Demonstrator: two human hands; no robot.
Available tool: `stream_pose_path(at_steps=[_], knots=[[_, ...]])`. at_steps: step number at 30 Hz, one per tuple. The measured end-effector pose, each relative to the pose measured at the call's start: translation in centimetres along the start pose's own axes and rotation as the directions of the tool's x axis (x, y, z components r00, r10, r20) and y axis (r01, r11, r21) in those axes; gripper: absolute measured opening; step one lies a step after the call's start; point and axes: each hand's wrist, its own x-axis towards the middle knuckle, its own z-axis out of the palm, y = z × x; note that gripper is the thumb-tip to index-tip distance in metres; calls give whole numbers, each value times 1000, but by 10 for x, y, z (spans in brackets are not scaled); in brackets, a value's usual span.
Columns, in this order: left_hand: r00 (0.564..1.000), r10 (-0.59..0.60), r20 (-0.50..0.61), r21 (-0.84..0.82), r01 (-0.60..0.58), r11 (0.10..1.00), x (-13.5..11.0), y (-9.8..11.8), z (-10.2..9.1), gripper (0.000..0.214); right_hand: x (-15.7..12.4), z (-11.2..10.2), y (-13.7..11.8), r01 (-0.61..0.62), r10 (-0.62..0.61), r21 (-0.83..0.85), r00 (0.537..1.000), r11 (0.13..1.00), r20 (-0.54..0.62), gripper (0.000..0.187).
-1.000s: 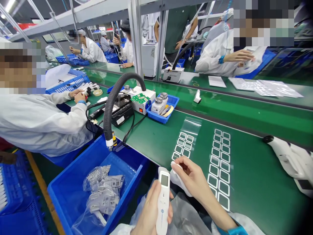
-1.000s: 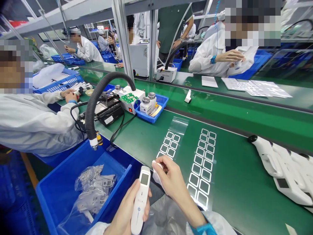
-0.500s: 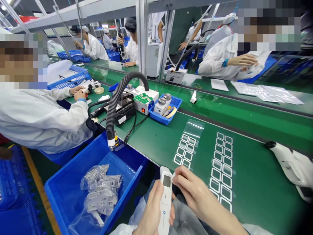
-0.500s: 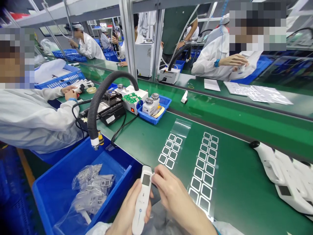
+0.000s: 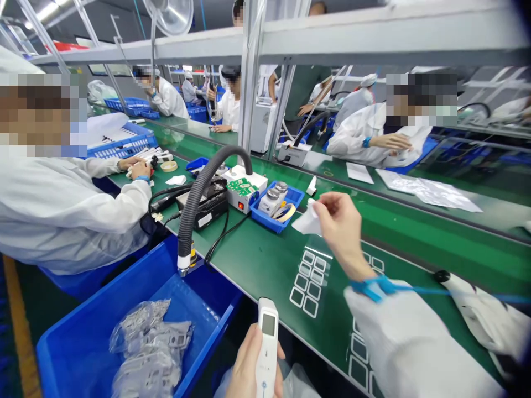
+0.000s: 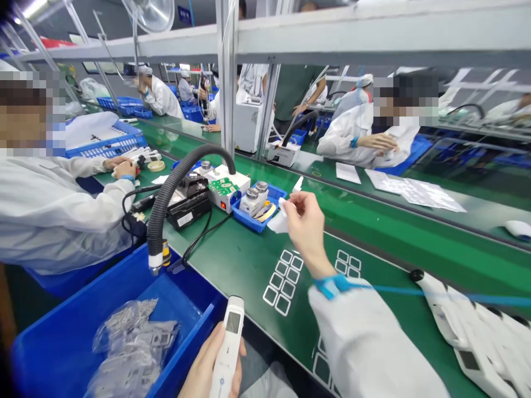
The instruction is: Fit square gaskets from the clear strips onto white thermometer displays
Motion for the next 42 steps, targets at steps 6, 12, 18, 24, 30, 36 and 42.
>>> stream_pose_path(at_steps=[6, 12, 18, 24, 30, 36, 42], knots=[[997, 66, -28, 23, -65, 998, 8, 0, -16, 61, 54, 48, 36, -84, 96, -66, 973, 994, 212, 13], [986, 157, -54, -106, -162, 981, 20, 24, 2, 63, -2, -4, 20, -29, 47, -76, 969, 997, 243, 19], [972, 81, 219, 133, -112, 985, 40, 62, 35, 54, -81, -89, -15, 332, -166, -87, 660, 939, 733, 33], [716, -395, 576, 651, -109, 751, 57, 81, 70, 49, -112, -153, -29, 345, -121, -79, 521, 935, 845, 43], [856, 224, 465, 743, -515, 427, 146, 101, 101, 44, -88, -196, 31, 125, 84, -263, 746, 957, 661, 16], [816, 358, 454, 807, -547, 223, 225, 104, 102, 25, 15, -248, 166, -464, 564, -641, 824, 611, -58, 23], [794, 336, 507, 791, -583, 184, 235, 96, 110, 27, 73, -296, 229, -682, 641, -667, 662, 300, -388, 24]])
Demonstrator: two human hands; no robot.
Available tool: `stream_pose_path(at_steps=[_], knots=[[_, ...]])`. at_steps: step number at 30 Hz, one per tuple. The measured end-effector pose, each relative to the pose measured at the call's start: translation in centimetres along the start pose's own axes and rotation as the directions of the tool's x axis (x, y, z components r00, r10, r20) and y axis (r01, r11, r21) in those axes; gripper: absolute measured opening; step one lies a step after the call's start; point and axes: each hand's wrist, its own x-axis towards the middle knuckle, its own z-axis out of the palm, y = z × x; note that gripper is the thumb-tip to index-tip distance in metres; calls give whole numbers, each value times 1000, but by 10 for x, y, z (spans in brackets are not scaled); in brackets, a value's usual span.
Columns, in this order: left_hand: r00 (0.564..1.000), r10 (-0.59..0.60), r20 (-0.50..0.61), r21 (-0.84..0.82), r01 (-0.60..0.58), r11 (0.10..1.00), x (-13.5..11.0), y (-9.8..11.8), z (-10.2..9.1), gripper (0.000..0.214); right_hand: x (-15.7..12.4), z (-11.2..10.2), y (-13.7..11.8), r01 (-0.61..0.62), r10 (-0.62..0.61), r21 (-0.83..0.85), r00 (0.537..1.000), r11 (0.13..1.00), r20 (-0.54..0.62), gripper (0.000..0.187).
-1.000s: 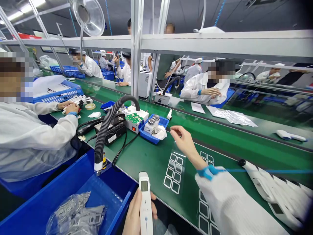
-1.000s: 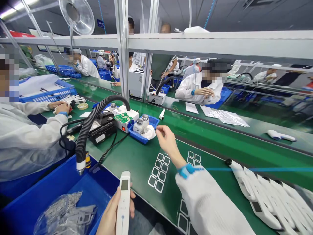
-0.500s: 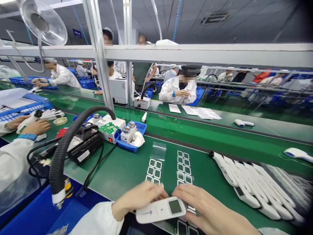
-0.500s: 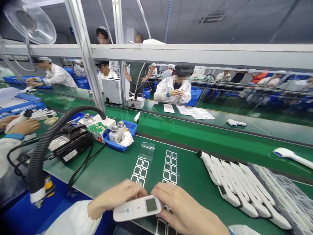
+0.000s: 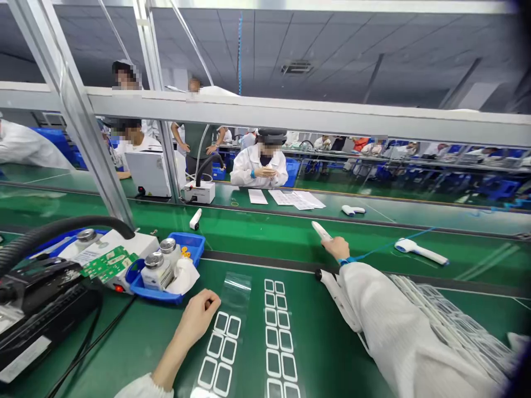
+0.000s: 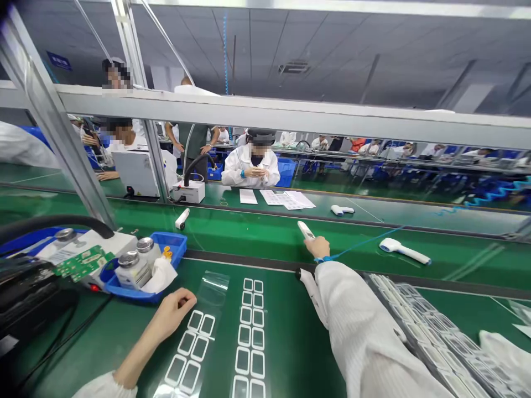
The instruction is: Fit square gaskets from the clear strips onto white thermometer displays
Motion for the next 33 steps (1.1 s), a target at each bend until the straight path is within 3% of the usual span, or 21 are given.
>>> stream_pose_path(at_steps=[3, 7, 10, 12, 14, 16, 18, 20, 22, 24, 25, 27, 29, 30, 31, 33], knots=[[999, -30, 32, -111, 34, 993, 0, 1, 3, 34, 12, 6, 7, -36, 36, -40, 999, 999, -13, 27], [984, -168, 63, -369, 180, 912, 3, -1, 4, 42, 16, 12, 12, 14, -16, -88, 1000, 996, -19, 29], [973, -198, 118, -460, 231, 857, 4, 2, 2, 46, -1, 17, 6, 187, -188, -82, 982, 979, -8, 34], [970, -191, 153, -484, 242, 841, 3, 6, 2, 48, -30, 23, -4, 363, -362, -31, 931, 931, 42, 34], [967, -187, 172, -499, 249, 830, 2, 12, 1, 49, -70, 31, -17, 610, -610, 23, 790, 792, 59, 35], [966, -182, 184, -525, 253, 813, 0, 17, 1, 50, -117, 41, -32, 868, -868, -6, 497, 497, -4, 39], [965, -174, 197, -555, 256, 791, -2, 21, 1, 52, -158, 51, -47, 965, -969, -96, 243, 245, -37, 45], [964, -161, 211, -586, 257, 768, -5, 23, 0, 54, -187, 60, -61, 980, -992, -160, 111, 119, -61, 39], [964, -138, 226, -616, 251, 747, -8, 24, -1, 54, -201, 67, -72, 982, -994, -170, 66, 81, -88, 30], [964, -101, 246, -638, 240, 732, -11, 24, -1, 54, -203, 70, -80, 986, -988, -126, 97, 112, -120, 31], [963, -80, 258, -644, 233, 728, -12, 24, -2, 53, -202, 70, -83, 984, -981, -86, 142, 155, -135, 32], [960, -36, 279, -647, 216, 731, -13, 24, -2, 51, -200, 69, -86, 953, -943, 60, 302, 297, -138, 30], [961, 1, 275, -642, 183, 745, -14, 24, -2, 48, -201, 66, -87, 846, -868, 270, 493, 460, -64, 27], [966, 19, 259, -638, 156, 754, -13, 24, -2, 46, -202, 65, -88, 773, -826, 360, 563, 523, -11, 25], [972, 37, 231, -634, 121, 764, -13, 24, -2, 43, -204, 66, -88, 705, -792, 428, 609, 565, 43, 24], [986, 73, 147, -625, 36, 780, -12, 25, -3, 39, -210, 69, -87, 614, -757, 503, 640, 608, 133, 23]])
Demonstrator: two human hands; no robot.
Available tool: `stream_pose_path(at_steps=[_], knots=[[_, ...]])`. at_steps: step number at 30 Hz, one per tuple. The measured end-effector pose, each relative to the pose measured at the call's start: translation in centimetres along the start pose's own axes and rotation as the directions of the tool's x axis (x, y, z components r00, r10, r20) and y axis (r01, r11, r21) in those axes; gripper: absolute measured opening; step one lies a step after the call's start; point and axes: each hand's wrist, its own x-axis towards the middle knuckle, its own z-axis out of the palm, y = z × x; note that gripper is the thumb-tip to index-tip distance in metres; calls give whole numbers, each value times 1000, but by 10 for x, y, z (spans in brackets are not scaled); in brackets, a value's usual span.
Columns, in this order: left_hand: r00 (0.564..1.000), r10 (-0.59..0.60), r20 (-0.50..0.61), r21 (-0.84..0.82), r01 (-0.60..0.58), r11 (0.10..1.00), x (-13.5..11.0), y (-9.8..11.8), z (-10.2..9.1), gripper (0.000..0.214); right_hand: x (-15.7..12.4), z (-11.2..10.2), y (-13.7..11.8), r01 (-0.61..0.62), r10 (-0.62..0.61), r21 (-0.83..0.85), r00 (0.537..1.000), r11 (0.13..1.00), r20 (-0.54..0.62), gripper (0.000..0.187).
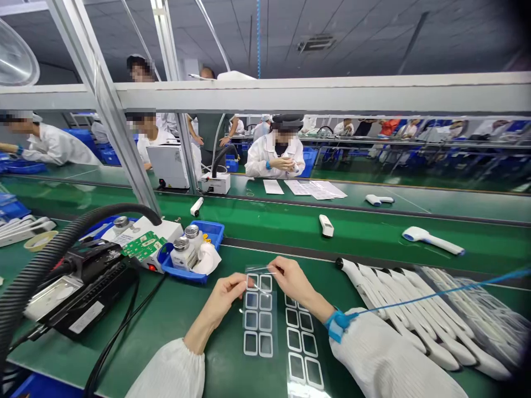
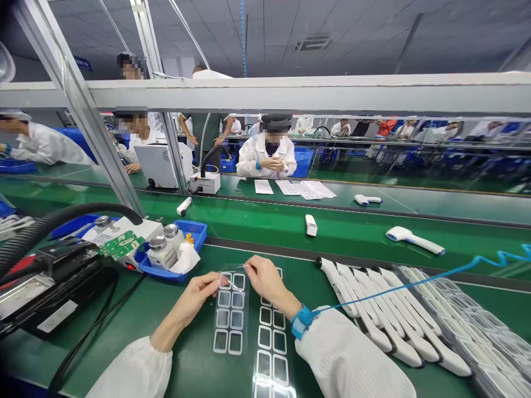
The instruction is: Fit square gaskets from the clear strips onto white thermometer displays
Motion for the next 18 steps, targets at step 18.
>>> stream_pose_path(at_steps=[18], knots=[[956, -51, -287, -128, 15, 992, 5, -20, 7, 47, -26, 7, 3, -177, 158, 339, 984, 924, 85, 21]])
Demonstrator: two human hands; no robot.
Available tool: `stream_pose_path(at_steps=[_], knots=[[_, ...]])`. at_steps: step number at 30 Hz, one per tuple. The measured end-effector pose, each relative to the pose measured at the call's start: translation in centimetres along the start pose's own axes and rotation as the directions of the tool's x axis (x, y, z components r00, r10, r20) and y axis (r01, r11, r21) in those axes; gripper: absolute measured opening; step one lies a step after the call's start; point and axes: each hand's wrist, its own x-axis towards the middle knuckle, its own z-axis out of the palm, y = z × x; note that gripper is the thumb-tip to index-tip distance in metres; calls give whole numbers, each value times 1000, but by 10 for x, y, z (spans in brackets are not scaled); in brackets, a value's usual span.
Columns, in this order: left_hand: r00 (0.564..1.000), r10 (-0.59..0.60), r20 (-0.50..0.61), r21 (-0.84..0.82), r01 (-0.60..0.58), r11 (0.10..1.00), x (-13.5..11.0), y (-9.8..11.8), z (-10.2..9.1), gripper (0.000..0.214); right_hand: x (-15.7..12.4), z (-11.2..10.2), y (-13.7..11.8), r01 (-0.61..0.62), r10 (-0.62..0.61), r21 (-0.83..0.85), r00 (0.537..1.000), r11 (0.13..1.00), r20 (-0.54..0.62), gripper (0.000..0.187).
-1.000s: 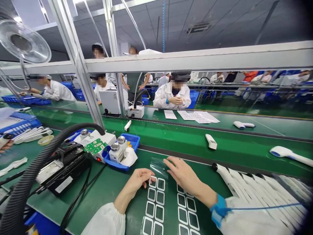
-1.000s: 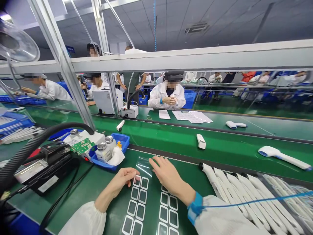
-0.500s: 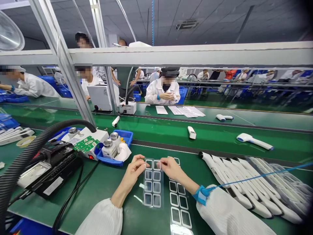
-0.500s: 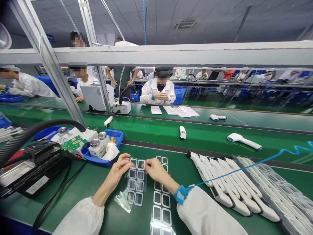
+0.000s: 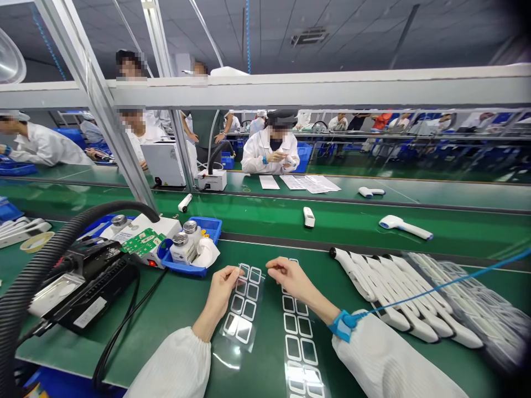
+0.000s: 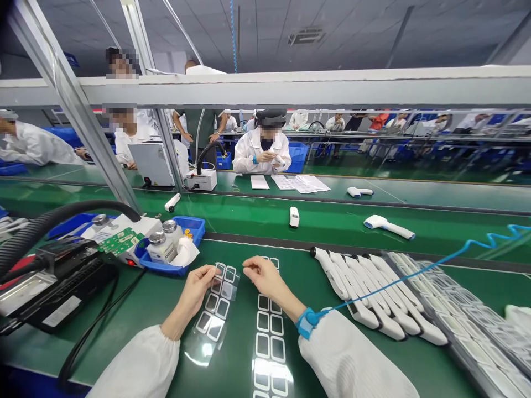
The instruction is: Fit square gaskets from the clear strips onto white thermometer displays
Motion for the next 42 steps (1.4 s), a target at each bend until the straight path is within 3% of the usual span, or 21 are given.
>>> stream_pose_path(at_steps=[7, 15, 17, 20, 21, 23, 26, 29, 32, 34, 36, 39, 42], knots=[[999, 33, -36, 26, -32, 999, -1, -1, 2, 50, -3, 16, -17, 116, -123, -72, 987, 991, -106, 21], [1000, 18, -17, 4, -18, 1000, -4, -1, 6, 47, -5, 15, -16, 188, -208, -173, 972, 967, -107, 18], [999, -12, -30, -18, 11, 1000, -3, -3, 7, 48, -13, 16, -16, 262, -286, -202, 952, 944, -104, 20], [996, -54, -67, -37, 52, 998, 0, -5, 6, 50, -22, 16, -15, 400, -441, -227, 882, 888, -168, 24], [995, -58, -76, -38, 55, 998, 1, -5, 5, 51, -21, 15, -14, 395, -435, -207, 877, 895, -204, 24], [995, -50, -81, -30, 48, 998, 2, -6, 6, 51, -15, 13, -10, 292, -309, -107, 922, 950, -233, 21], [999, -24, -45, 4, 24, 1000, 1, -6, 8, 51, 0, 18, -2, 143, -139, 22, 982, 989, -127, 35], [1000, 5, 7, 49, -6, 999, -2, -8, 9, 47, 9, 29, 3, 127, -124, 45, 990, 991, -66, 53], [999, 20, 27, 88, -22, 996, -4, -12, 8, 45, 4, 32, 4, 135, -134, 36, 990, 990, -43, 57], [1000, 24, 20, 106, -26, 994, -4, -15, 7, 46, -3, 22, 4, 159, -160, -34, 987, 987, -18, 59], [999, 33, -1, 123, -33, 992, -2, -17, 6, 49, -10, -1, 8, 149, -162, -268, 986, 952, -30, 62], [997, 64, -42, 173, -56, 983, 3, -18, 3, 55, -14, -54, 21, 4, -136, -652, 979, 758, -151, 65], [992, 115, -46, 274, -98, 957, 7, -15, 1, 53, -11, -106, 35, -114, -121, -784, 965, 610, -234, 72]])
